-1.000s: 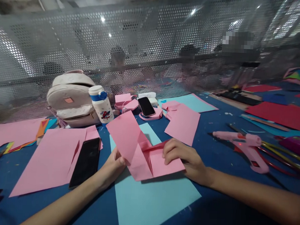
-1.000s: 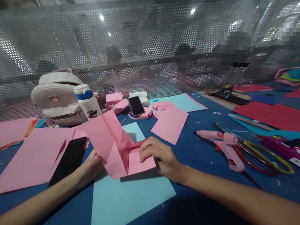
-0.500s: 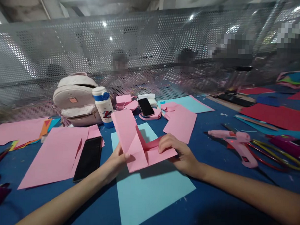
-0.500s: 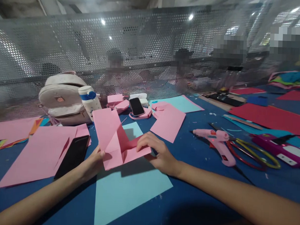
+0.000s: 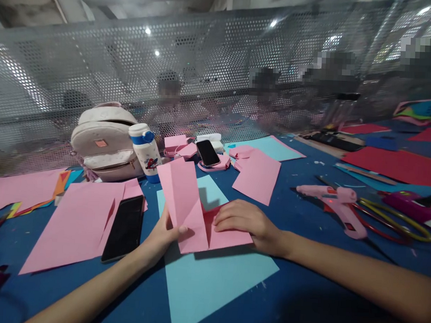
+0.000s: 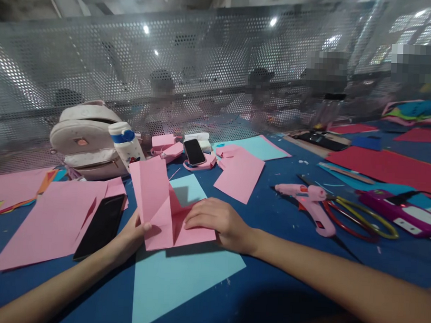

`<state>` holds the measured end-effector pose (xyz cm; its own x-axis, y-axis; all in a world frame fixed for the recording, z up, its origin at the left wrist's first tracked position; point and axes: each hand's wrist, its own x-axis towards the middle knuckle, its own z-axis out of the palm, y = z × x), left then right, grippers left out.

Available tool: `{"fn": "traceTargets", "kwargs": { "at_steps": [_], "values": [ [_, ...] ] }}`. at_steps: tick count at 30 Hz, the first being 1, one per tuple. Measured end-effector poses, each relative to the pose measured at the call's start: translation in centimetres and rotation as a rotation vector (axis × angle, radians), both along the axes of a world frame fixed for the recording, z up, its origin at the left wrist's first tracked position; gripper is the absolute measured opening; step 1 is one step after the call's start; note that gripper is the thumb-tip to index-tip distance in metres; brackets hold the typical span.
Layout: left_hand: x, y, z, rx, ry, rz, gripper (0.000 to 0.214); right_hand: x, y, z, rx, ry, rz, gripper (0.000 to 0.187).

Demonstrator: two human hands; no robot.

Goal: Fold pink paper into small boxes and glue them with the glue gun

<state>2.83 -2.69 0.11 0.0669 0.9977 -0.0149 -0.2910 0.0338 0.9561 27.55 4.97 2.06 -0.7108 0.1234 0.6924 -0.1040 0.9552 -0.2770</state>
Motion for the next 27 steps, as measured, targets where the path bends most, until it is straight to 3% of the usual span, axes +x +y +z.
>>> {"fn": "traceTargets", "kwargs": {
  "at_steps": [7,11,16,21,27],
  "values": [
    [1.1,-0.5,1.5,-0.035,-0.059,0.136,0.100,0.2,-0.1,-0.3,-0.056,0.136,-0.149,0.027],
    [1.2,-0.4,1.4,-0.016,-0.053,0.209,0.087,0.4,-0.1,0.0,0.098,0.132,-0.209,0.021],
    [1.0,-0.2,0.6,0.070,-0.065,0.238,0.077,-0.9,-1.8,2.2,0.223,0.017,-0.263,0.017],
    [0.7,-0.4,-0.1,0.136,-0.060,0.253,0.076,-3.3,-3.8,3.5,0.138,-0.100,-0.310,0.020],
    [0.5,-0.7,-0.1,0.168,-0.026,0.291,0.067,-4.6,-3.8,2.2,-0.009,-0.093,-0.318,0.015]
  ]
}}
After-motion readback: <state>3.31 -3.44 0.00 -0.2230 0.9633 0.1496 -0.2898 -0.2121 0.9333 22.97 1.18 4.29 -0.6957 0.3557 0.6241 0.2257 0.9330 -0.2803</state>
